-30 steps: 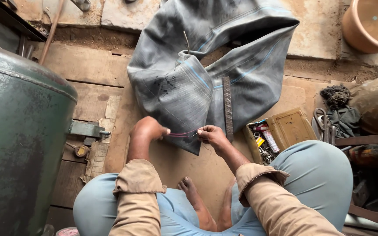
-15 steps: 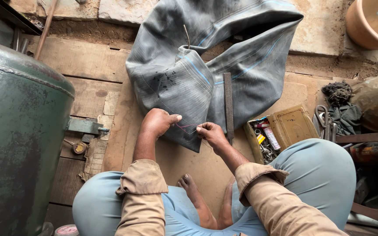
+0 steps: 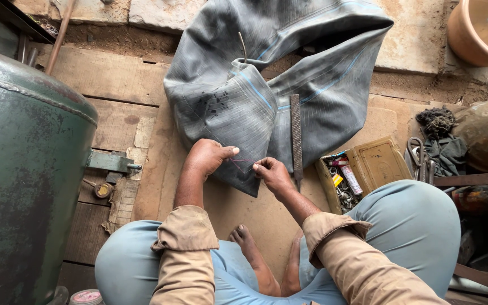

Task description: Repairing a puncture in a large inner tube by roughening the area with a file, applying adhesive, and adding a patch.

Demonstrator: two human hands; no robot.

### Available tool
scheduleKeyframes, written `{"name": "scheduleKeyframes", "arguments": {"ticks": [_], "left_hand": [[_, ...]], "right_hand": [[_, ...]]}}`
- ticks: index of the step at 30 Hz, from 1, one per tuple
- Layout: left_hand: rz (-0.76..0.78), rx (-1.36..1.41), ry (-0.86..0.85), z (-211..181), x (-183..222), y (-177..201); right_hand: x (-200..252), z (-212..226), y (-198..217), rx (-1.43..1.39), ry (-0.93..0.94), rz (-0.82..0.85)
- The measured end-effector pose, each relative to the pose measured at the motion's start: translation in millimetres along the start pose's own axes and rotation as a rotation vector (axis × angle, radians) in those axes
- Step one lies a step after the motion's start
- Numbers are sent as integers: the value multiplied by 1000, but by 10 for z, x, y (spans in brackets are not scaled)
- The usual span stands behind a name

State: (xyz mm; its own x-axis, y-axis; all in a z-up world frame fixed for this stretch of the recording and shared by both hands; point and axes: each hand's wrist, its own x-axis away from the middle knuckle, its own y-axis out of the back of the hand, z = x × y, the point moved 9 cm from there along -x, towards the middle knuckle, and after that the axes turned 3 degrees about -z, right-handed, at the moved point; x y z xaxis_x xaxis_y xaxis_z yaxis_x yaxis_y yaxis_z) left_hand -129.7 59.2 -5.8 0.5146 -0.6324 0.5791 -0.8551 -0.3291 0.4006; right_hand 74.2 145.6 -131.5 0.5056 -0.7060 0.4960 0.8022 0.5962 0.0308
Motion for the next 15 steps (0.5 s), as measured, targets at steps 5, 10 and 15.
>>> {"name": "scheduleKeyframes", "arguments": {"ticks": [5,10,15], "left_hand": [[1,-7,43,-93,114,31],[-1,13,46,-77,96,23],[-14,34,38,-35,53,19]], "right_hand": [[100,146,-32,61,-51,9],[102,136,-39,101,-73,8],[64,67,-57,83,-39,31]]}}
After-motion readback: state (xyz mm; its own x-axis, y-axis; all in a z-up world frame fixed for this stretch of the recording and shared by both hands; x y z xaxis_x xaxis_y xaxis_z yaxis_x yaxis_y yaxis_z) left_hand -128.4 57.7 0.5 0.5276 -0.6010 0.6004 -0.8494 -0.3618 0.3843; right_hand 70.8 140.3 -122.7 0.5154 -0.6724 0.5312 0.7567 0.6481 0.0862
